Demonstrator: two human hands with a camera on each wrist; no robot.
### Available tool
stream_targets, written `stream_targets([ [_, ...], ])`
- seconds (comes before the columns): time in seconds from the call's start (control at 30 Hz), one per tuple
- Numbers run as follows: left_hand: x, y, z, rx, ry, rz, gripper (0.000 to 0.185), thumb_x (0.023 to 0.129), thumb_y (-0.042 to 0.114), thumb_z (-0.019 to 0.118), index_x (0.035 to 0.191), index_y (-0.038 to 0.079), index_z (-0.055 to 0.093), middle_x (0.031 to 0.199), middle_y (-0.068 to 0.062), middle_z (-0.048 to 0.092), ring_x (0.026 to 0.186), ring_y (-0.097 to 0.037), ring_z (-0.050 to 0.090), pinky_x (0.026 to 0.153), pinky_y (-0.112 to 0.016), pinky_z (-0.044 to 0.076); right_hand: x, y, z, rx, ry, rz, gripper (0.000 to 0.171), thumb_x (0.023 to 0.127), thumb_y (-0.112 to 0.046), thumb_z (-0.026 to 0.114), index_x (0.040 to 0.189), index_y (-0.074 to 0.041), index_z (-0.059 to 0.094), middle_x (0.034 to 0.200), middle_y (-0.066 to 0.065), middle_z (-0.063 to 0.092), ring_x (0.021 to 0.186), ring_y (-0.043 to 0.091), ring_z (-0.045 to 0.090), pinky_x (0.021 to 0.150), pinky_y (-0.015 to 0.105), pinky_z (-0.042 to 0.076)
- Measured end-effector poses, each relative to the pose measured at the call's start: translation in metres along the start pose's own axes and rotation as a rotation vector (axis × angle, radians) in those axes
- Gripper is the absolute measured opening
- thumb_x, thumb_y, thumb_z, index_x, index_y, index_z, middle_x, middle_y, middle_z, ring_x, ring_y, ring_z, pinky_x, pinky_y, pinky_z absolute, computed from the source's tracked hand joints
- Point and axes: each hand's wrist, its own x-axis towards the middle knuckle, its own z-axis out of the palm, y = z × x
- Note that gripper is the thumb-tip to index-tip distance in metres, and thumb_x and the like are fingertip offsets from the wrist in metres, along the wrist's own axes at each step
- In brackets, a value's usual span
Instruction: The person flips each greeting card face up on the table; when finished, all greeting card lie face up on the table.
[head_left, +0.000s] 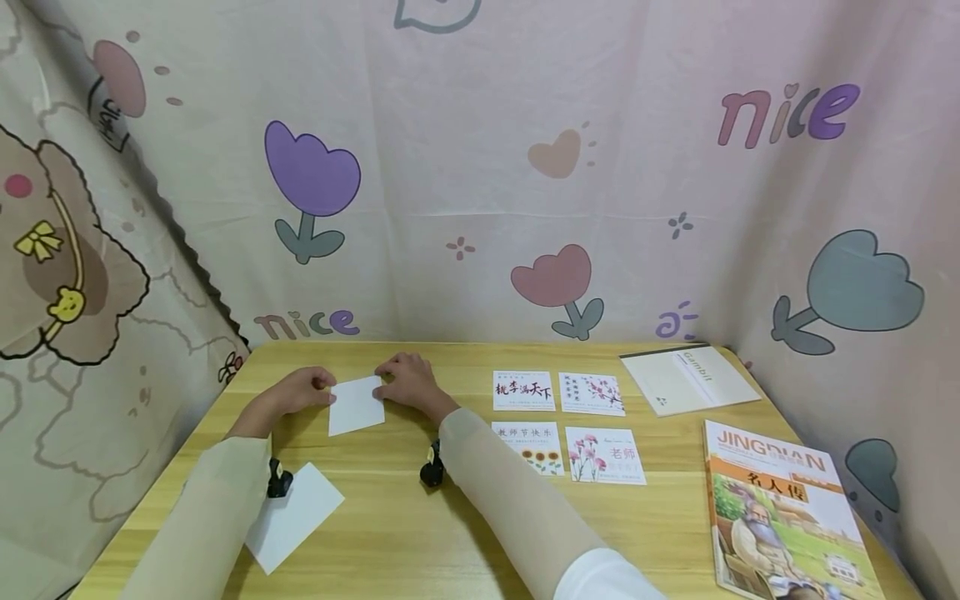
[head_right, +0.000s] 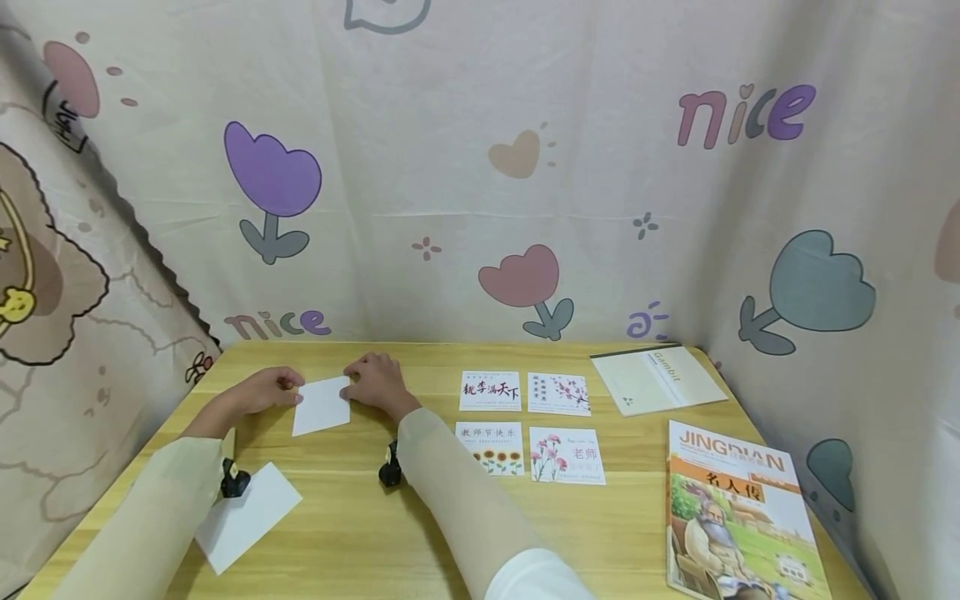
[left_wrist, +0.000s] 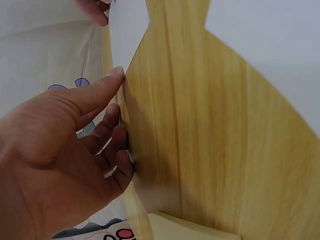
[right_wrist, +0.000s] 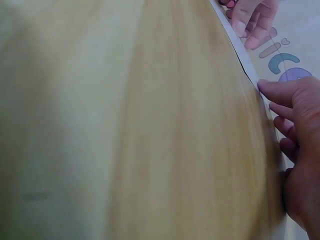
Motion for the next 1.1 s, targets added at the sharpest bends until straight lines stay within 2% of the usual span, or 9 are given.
stream_targets([
  [0.13,-0.0016,0.0013,-0.0011,-0.015,-0.01,-0.025,0.037,0.094,0.016,0.07,0.12,-0.006,0.057,0.111,-0.02,0.056,0.101,-0.033,0.049,0.09,-0.046,0.044,0.0005,-0.0003,-0.0011,0.015,-0.004,0.006,0.041,0.092,-0.049,0.067,0.129,-0.031,0.067,0.14,-0.003,0.054,0.128,0.019,0.044,0.109,0.035,0.033],
  [0.3,-0.0031,0.0029,-0.0014,-0.018,-0.029,-0.057,0.044,0.093,0.024,0.073,0.123,-0.004,0.057,0.118,-0.022,0.056,0.104,-0.034,0.05,0.092,-0.051,0.045,0.0015,-0.0011,-0.0009,0.013,-0.009,0.015,0.041,0.092,-0.051,0.067,0.127,-0.03,0.068,0.14,-0.003,0.054,0.128,0.018,0.044,0.11,0.036,0.032],
  [0.57,0.0004,0.0017,-0.0009,-0.011,-0.026,-0.024,0.035,0.092,0.02,0.074,0.114,-0.002,0.059,0.111,-0.018,0.056,0.101,-0.032,0.048,0.09,-0.048,0.043,0.0001,-0.0022,-0.0016,0.042,-0.016,0.041,0.035,0.09,-0.049,0.072,0.118,-0.027,0.071,0.138,-0.003,0.054,0.13,0.018,0.043,0.114,0.037,0.03],
  [0.73,0.0015,0.0031,0.0003,0.01,-0.028,-0.015,0.027,0.092,0.016,0.072,0.109,-0.002,0.062,0.107,-0.017,0.061,0.098,-0.032,0.052,0.09,-0.049,0.045,0.0003,-0.0015,-0.001,0.064,-0.016,0.055,0.039,0.089,-0.049,0.073,0.119,-0.025,0.071,0.136,-0.003,0.054,0.128,0.018,0.044,0.113,0.035,0.03],
  [0.93,0.0017,0.004,0.0022,-0.005,-0.023,-0.036,0.037,0.092,0.016,0.073,0.118,-0.005,0.056,0.111,-0.02,0.055,0.101,-0.033,0.048,0.091,-0.048,0.043,0.0009,-0.0006,-0.0008,0.076,-0.018,0.067,0.041,0.089,-0.049,0.074,0.12,-0.024,0.07,0.137,-0.002,0.053,0.128,0.018,0.042,0.114,0.035,0.029],
  [1.1,0.0008,0.0036,0.002,-0.007,-0.02,-0.05,0.039,0.092,0.018,0.073,0.12,-0.004,0.056,0.115,-0.022,0.055,0.103,-0.034,0.048,0.093,-0.051,0.044,0.0005,-0.0025,-0.0026,0.069,-0.023,0.061,0.04,0.088,-0.049,0.075,0.117,-0.023,0.07,0.135,-0.002,0.054,0.127,0.018,0.042,0.113,0.035,0.03],
])
